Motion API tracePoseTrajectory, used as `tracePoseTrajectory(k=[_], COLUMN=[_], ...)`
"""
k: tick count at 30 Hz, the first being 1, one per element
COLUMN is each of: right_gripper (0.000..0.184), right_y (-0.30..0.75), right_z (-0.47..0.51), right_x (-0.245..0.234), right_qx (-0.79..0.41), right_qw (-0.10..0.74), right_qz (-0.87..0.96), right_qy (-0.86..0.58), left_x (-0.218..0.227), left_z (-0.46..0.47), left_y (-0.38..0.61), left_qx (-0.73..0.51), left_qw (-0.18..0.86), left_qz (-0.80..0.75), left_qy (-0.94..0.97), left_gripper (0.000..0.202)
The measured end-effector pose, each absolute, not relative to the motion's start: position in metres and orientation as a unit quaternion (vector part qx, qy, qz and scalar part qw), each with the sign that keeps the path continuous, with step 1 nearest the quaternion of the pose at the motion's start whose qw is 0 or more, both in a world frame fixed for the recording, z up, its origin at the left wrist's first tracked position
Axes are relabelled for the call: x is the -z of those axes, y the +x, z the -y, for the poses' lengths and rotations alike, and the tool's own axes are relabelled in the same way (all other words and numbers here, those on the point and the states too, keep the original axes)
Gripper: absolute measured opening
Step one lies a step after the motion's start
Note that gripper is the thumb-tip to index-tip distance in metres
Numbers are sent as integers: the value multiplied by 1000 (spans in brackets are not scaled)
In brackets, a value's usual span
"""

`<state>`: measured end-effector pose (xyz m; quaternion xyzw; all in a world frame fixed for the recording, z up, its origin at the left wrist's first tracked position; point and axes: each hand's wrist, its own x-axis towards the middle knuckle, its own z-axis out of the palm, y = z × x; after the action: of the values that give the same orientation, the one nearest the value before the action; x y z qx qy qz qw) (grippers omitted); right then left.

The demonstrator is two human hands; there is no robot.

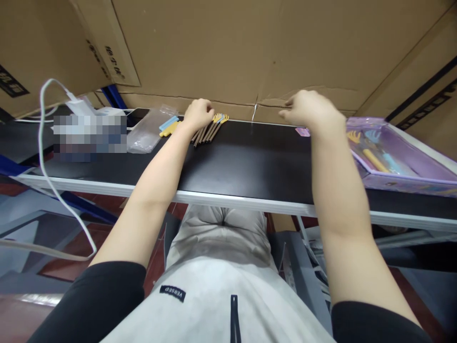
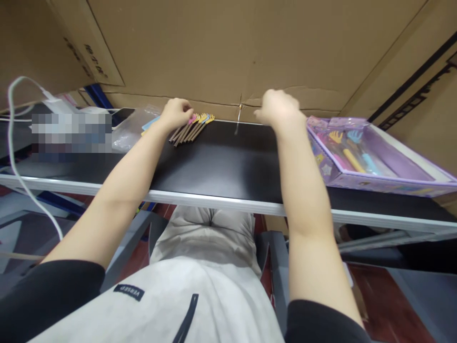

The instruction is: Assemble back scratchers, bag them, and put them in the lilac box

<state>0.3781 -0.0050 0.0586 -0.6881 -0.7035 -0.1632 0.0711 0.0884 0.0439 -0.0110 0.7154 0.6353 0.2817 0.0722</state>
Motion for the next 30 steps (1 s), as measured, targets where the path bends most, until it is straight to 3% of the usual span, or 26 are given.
tracePoseTrajectory(k=[6,11,17,30], right_gripper=[51,51,58,59], right_y=[307,306,305,301], right_z=[5,-5,-3,0], right_x=[-25,23,35,37], right_qx=[89,88,61,54], right_qw=[7,-66,-71,-74], right_qz=[775,846,851,848], right_qy=[-626,-521,-516,-522], left_x=[19,27,35,45], left_z=[-49,-50,-61,-71], left_y=[65,66,60,57], left_qx=[-219,-164,-143,-200], left_qw=[26,56,72,121], left_qz=[-706,-709,-704,-717], left_qy=[673,683,692,657], left_gripper=[68,47,22,23])
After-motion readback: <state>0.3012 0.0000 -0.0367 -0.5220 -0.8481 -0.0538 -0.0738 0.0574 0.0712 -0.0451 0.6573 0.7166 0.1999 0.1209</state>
